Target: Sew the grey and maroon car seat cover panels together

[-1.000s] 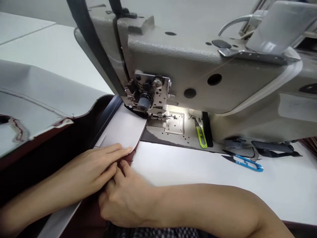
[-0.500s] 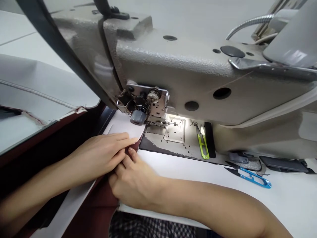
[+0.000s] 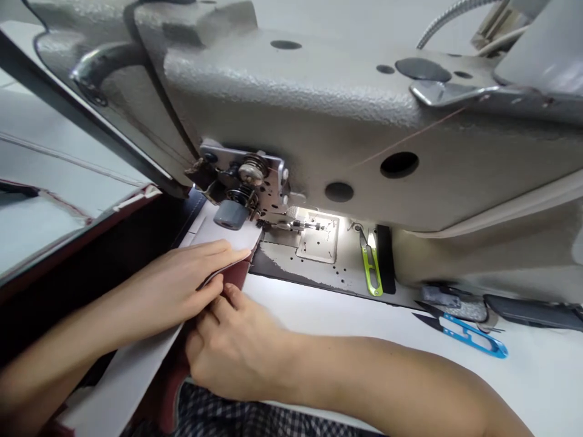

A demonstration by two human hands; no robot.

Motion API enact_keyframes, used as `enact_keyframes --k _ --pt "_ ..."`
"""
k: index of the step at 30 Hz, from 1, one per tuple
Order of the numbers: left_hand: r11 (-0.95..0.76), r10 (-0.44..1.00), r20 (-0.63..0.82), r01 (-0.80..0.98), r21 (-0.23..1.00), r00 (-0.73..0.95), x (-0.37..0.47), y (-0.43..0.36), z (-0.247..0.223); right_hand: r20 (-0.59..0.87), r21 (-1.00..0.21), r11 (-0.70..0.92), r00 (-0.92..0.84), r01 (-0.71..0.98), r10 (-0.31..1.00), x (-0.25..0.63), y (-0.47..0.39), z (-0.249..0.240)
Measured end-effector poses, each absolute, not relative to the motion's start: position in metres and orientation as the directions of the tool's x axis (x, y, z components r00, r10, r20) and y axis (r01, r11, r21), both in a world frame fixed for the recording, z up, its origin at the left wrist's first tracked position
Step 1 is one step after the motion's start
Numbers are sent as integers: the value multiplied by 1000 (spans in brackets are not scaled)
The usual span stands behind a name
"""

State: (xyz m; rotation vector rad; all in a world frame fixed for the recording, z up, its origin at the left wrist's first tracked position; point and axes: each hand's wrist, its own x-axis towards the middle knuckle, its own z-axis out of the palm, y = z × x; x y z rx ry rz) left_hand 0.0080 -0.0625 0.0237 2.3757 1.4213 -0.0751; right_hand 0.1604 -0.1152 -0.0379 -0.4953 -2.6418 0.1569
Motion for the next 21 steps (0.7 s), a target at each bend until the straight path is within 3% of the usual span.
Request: enact_keyframes --k 4,14,18,21 --pt "-407 848 -188 837 365 495 7 -61 17 442 -198 921 -808 336 390 160 -112 -39" --pt "-419 847 -151 815 401 510 7 -36 9 464 -152 916 -792 370 397 165 -90 -37" --pt "-446 784 -154 718 535 601 2 -25 19 530 -59 872 -725 486 440 172 -70 -32" --pt "-472 754 -157 692 546 638 -6 -15 29 548 65 860 -738 506 393 176 -47 -31"
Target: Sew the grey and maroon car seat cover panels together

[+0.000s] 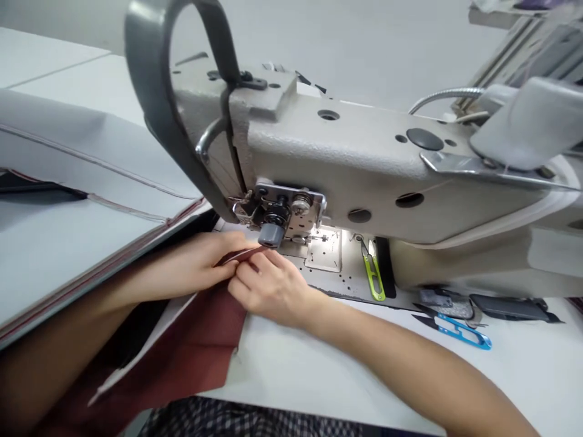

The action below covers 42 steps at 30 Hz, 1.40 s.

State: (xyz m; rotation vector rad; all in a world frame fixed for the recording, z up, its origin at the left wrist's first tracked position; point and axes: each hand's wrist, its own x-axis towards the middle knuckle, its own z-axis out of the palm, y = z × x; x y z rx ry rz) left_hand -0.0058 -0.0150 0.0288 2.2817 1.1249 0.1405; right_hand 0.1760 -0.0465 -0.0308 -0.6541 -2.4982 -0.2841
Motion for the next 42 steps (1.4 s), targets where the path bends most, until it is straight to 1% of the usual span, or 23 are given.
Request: enact_keyframes --k 3,5,7,10,11,12,14,16,17,21,24,29,33,36,39,40,42 --pt "-478 746 -201 721 502 635 -13 -10 33 506 159 889 -809 430 300 178 -24 -31" --pt "-475 748 -218 735 484 627 -16 -13 32 463 177 900 -840 399 282 177 -19 -30" --pt "-495 746 -176 711 500 643 -15 -21 29 407 177 884 -850 432 334 175 -30 -28" --pt "-528 734 -128 678 511 667 -9 -34 23 349 186 808 -806 559 477 171 -74 -24" --pt "-531 733 -144 691 490 665 -7 -37 21 342 170 801 -796 575 499 169 -91 -22" --pt "-529 736 -170 713 460 656 -6 -40 19 327 129 827 -811 547 485 168 -109 -21" --pt "-529 742 -202 744 408 639 -4 -41 16 291 10 895 -858 446 424 164 -136 -20" --pt "-534 749 -186 745 401 636 -5 -41 12 298 -77 921 -873 382 387 159 -149 -22" --pt "-536 751 -172 740 407 638 -6 -41 11 318 -95 922 -866 375 385 156 -151 -25" --pt "-540 744 -158 724 428 649 -5 -39 10 382 -102 922 -841 373 382 152 -140 -35" --pt "-536 757 -155 740 406 634 1 -34 13 398 -127 921 -832 368 387 154 -131 -39" --pt "-584 746 -184 762 280 640 9 -16 19 371 -147 898 -818 415 439 158 -119 -41" --pt "-627 740 -184 763 158 647 18 -6 23 396 -162 881 -789 444 470 157 -107 -43" --pt "-650 709 -260 750 123 656 27 -4 31 373 -187 872 -788 453 489 157 -98 -44" --pt "-655 686 -352 751 83 637 34 -6 41 340 -198 876 -808 439 482 159 -92 -41" --pt "-651 684 -364 754 88 633 35 -8 44 336 -201 881 -814 429 473 160 -91 -40" --pt "-622 692 -366 771 135 622 33 -17 47 346 -196 887 -817 417 461 163 -93 -38"
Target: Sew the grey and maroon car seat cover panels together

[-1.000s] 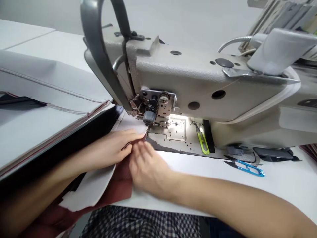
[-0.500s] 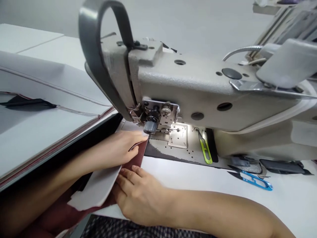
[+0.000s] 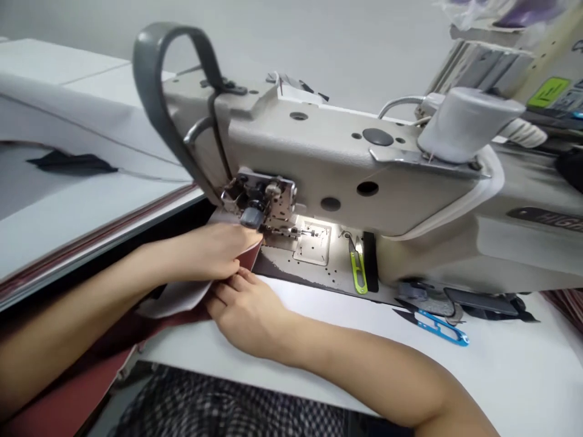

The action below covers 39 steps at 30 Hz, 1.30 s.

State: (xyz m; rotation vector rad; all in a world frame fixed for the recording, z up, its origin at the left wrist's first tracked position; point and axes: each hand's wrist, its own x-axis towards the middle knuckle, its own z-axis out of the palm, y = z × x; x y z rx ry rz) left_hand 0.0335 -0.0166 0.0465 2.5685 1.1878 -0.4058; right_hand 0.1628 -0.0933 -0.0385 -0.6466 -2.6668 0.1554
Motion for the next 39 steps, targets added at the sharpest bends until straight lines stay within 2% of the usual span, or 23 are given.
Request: enact_keyframes --k 4,7,10,16,23,34,36,39 --pt "-406 856 -269 896 181 442 23 -60 38 412 -105 906 -812 409 414 168 -110 -38" --pt "-245 949 -109 908 340 297 18 -102 21 508 -29 912 -779 410 366 169 -125 -39" --pt "-245 951 -36 821 515 306 12 -123 6 581 -12 904 -733 427 354 166 -133 -39" --pt "-303 921 12 696 651 390 1 -110 0 578 -89 894 -708 440 406 161 -126 -38" --pt "-342 904 37 668 661 426 -4 -87 -4 554 -98 875 -704 475 445 160 -106 -37" --pt "-387 888 0 746 542 460 12 -52 -2 534 -116 841 -681 529 501 165 -83 -47" --pt "-411 875 -7 751 516 484 13 -47 -1 486 -129 839 -704 528 518 165 -81 -47" --pt "-451 862 24 743 494 506 10 -44 -2 309 -152 862 -805 484 507 172 -80 -29"
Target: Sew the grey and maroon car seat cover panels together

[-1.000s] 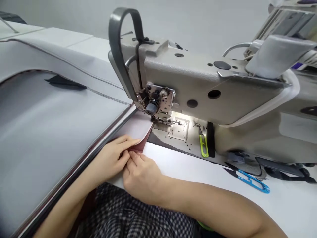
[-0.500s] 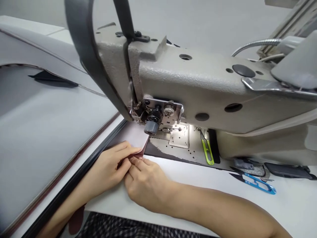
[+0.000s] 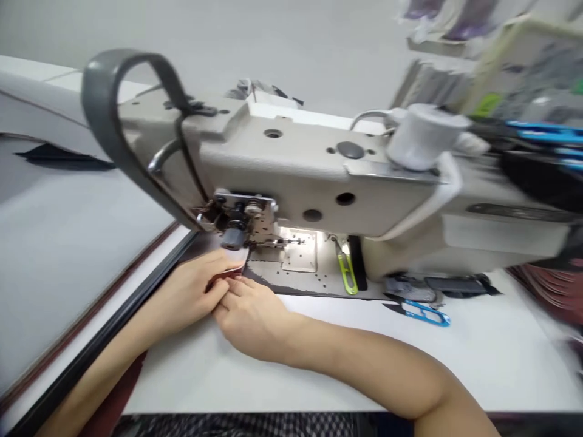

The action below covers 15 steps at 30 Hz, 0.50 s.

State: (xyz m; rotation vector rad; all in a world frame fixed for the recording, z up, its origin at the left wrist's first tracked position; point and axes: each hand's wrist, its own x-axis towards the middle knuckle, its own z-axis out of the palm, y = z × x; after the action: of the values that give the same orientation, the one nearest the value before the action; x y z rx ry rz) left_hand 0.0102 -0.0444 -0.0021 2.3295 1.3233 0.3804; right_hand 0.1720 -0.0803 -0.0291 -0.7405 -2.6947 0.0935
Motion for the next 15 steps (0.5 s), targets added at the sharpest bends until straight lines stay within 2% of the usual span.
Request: enact_keyframes --k 2,3,4,6,8,9,12,15 --pt "-472 854 43 738 482 518 8 -44 -4 124 -185 862 -859 472 497 187 -83 -5" --pt "-480 850 45 735 478 525 7 -44 -5 5 -189 832 -847 522 532 198 -85 9" --pt "-487 846 48 733 476 531 7 -45 -6 -120 -159 771 -787 617 605 212 -89 21" --pt "-495 842 52 732 469 536 7 -45 -8 -294 11 541 -514 841 806 243 -98 39" --pt "-498 844 59 738 454 533 8 -46 -9 -272 191 269 -212 944 939 273 -107 42" --pt "-496 847 59 745 446 529 9 -47 -11 -227 232 175 -122 957 966 287 -112 39" --pt "-514 844 84 754 408 530 8 -48 -15 -124 224 71 -43 972 991 315 -120 17" --pt "-562 822 133 748 354 554 6 -51 -17 -31 157 30 -25 987 999 326 -125 -5"
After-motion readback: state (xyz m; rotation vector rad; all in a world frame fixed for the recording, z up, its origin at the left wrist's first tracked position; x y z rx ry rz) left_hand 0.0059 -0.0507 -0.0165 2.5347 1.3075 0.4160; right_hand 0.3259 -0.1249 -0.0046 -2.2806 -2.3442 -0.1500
